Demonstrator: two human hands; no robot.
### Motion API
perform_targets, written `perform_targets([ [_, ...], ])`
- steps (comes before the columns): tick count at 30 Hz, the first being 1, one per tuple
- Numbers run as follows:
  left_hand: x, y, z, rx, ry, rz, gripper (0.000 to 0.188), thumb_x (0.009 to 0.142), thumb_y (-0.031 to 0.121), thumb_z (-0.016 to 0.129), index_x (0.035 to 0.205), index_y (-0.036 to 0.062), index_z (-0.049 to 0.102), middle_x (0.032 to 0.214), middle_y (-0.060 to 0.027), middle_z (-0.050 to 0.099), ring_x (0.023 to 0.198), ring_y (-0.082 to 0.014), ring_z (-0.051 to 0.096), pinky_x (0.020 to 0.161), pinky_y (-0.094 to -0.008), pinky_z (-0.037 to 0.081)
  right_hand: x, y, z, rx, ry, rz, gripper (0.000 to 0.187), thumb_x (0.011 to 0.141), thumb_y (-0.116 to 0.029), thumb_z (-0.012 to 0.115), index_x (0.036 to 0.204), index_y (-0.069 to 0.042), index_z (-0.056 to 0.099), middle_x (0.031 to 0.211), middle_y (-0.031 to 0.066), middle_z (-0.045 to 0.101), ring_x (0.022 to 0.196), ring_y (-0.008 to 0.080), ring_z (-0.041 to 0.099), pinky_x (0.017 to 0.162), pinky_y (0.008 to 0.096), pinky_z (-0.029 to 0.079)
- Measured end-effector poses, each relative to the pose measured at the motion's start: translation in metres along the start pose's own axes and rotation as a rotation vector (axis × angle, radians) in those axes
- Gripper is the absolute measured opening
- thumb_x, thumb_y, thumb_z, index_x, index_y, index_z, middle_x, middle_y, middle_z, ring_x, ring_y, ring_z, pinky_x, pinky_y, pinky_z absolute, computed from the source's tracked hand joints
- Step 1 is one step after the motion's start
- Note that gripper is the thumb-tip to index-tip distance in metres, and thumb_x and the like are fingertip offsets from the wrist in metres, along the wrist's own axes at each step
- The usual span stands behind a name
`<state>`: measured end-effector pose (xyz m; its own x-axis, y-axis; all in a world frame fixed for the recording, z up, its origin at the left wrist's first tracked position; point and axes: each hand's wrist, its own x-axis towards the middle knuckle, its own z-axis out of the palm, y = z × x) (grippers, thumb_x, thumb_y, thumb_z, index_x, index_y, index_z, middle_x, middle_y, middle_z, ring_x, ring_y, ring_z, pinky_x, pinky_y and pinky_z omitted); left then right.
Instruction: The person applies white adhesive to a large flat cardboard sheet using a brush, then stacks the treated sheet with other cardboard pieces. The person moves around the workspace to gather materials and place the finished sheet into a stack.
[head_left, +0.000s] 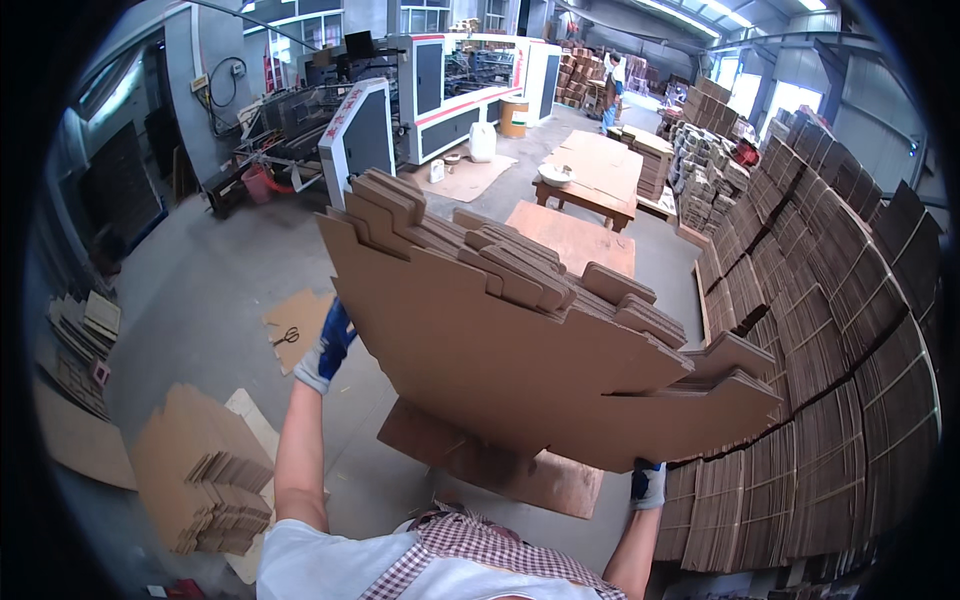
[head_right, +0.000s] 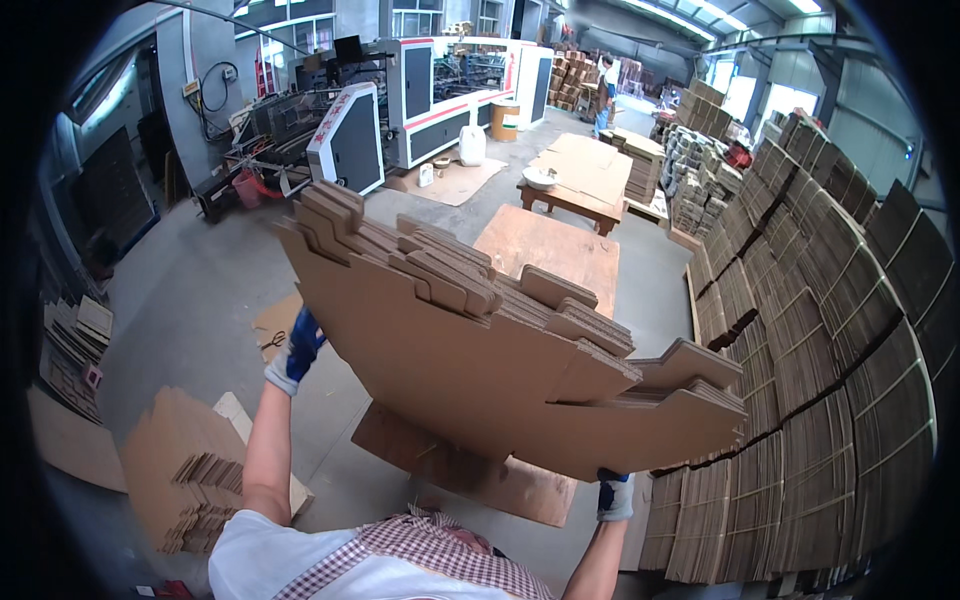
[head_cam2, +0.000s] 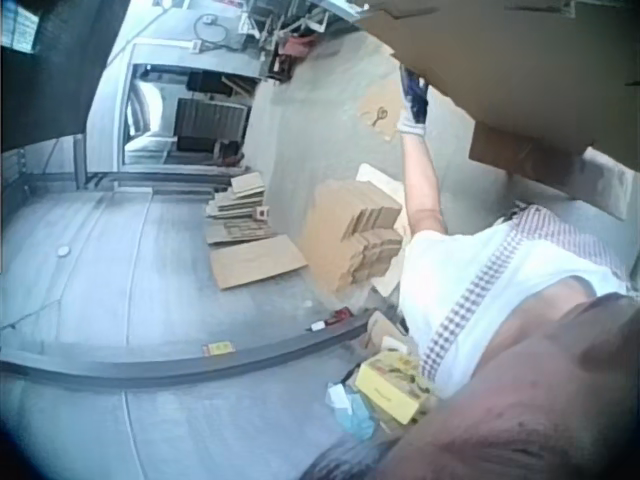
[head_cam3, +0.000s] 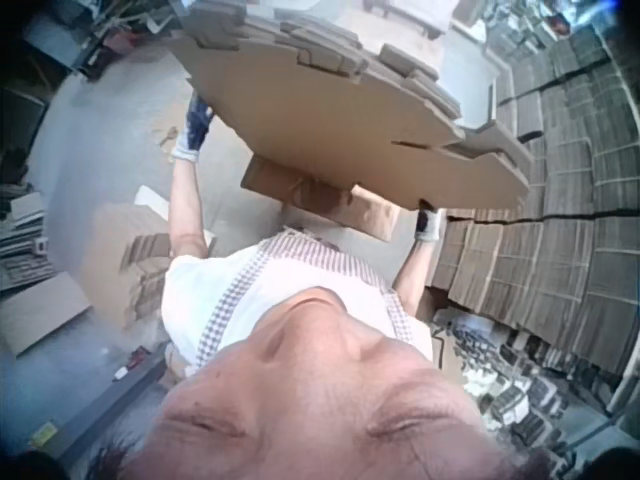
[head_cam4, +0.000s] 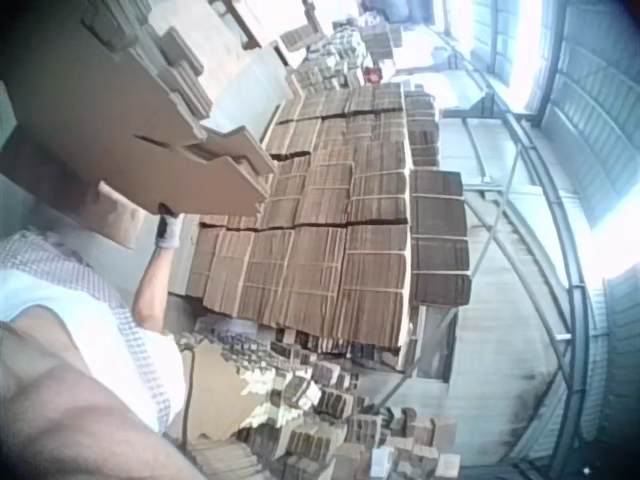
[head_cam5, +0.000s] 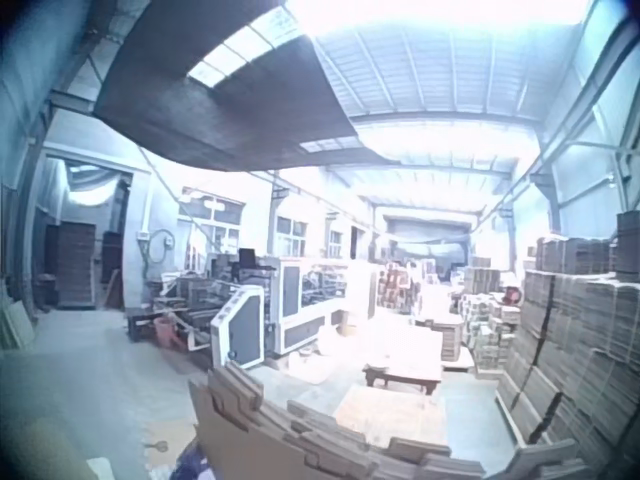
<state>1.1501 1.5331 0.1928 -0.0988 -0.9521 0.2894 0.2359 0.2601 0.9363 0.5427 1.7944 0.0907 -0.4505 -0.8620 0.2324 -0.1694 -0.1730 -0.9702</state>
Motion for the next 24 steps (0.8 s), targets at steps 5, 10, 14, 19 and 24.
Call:
perform_targets([
  [5, 0.081, 0.030, -0.010, -0.288, -0.174, 0.014, 0.089, 0.092, 0.075, 0.030, 0.149, 0.0071, 0.031, 0.145, -0.0096, 0.045, 0.135, -0.0231, 0.042, 0.108, -0.0384, 0.039, 0.000, -0.028, 0.022, -0.136, 0.034, -0.094, 0.028, 0.072, 0.009, 0.063, 0.095, -0.006, 0.067, 0.092, 0.0008, 0.061, 0.086, 0.0156, 0.058, 0.074, 0.0318, 0.049],
  [10, 0.135, 0.017, 0.005, -0.520, -0.200, -0.125, 0.067, 0.099, 0.061, 0.035, 0.138, 0.0072, 0.046, 0.130, -0.0091, 0.057, 0.115, -0.0209, 0.058, 0.101, -0.0358, 0.047, -0.010, -0.026, 0.005, -0.393, -0.137, -0.043, 0.025, 0.088, -0.001, 0.058, 0.112, -0.003, 0.063, 0.105, 0.0053, 0.063, 0.097, 0.0207, 0.059, 0.084, 0.0336, 0.047],
  [14, 0.119, 0.018, 0.024, -0.435, -0.175, 0.009, 0.052, 0.104, 0.049, 0.035, 0.137, 0.0093, 0.047, 0.128, -0.0069, 0.057, 0.115, -0.0187, 0.057, 0.100, -0.0339, 0.047, -0.011, -0.031, -0.003, 0.536, 0.222, 0.131, 0.043, 0.102, -0.037, 0.047, 0.131, -0.007, 0.051, 0.125, 0.0069, 0.055, 0.115, 0.0210, 0.052, 0.101, 0.0364, 0.041],
  [19, 0.075, 0.049, 0.017, -0.206, 0.100, 0.290, 0.046, 0.106, 0.043, 0.033, 0.130, 0.0069, 0.050, 0.123, -0.0066, 0.058, 0.115, -0.0178, 0.056, 0.102, -0.0367, 0.046, 0.004, -0.055, 0.010, 0.191, 0.365, -0.120, 0.070, 0.098, -0.061, 0.038, 0.147, -0.012, 0.035, 0.145, 0.0067, 0.042, 0.127, 0.0253, 0.044, 0.110, 0.0438, 0.034],
  [24, 0.070, 0.019, -0.035, 0.265, 0.099, 0.341, 0.038, 0.104, 0.027, 0.046, 0.133, 0.0028, 0.047, 0.126, -0.0077, 0.056, 0.113, -0.0153, 0.053, 0.098, -0.0336, 0.047, 0.002, -0.013, -0.016, 0.440, 0.211, -0.090, 0.070, 0.099, -0.062, 0.035, 0.147, -0.011, 0.035, 0.144, 0.0089, 0.043, 0.127, 0.0269, 0.045, 0.109, 0.0450, 0.035],
])
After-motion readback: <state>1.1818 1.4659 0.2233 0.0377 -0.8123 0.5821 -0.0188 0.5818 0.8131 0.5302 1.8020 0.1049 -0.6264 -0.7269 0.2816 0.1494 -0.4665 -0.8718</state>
